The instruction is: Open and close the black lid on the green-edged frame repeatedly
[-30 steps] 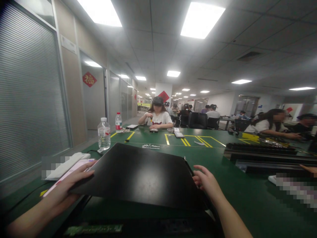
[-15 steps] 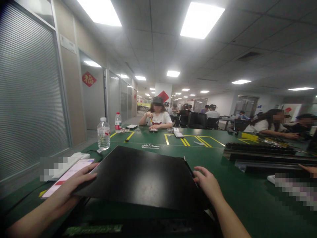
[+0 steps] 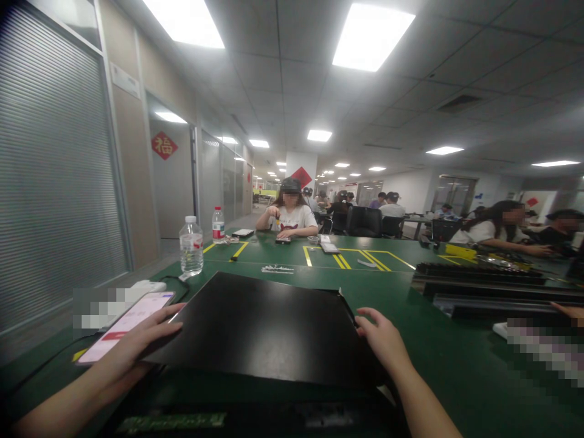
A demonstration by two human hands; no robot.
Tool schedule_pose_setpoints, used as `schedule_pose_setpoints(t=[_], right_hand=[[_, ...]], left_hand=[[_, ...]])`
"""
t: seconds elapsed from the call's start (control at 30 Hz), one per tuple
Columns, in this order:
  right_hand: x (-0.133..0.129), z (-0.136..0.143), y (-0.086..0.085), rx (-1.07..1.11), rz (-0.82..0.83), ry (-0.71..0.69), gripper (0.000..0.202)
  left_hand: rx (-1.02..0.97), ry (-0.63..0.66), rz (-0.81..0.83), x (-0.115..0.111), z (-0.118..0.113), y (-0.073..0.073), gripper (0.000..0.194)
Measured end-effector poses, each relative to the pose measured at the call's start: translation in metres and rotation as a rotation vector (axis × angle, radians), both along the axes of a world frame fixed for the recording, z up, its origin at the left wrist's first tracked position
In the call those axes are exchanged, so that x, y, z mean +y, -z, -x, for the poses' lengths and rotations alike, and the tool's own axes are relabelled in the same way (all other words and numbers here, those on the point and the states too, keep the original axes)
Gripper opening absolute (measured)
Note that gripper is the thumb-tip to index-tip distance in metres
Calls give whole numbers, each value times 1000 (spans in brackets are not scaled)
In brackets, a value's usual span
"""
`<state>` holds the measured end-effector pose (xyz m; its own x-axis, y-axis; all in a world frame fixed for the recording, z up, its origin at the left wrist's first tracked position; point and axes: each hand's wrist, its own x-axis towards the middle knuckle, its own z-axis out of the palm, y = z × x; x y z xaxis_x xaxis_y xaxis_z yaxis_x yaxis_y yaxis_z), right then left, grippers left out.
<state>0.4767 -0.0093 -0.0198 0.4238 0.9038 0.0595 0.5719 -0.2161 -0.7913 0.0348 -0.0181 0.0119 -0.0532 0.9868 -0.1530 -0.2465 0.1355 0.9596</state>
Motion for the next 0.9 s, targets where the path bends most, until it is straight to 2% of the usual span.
schedule_pose_setpoints(t=[0.37, 0.57, 0.9], right_hand=[[-8, 13, -12, -145, 37, 36, 37], [-8, 11, -11, -193, 53, 49, 30], [-8, 10, -12, -214, 50, 24, 26]], left_hand=[[34, 3, 14, 2, 2, 5, 37], [30, -1, 57, 2, 1, 5, 40], [0, -42, 79, 9, 4, 11, 28]])
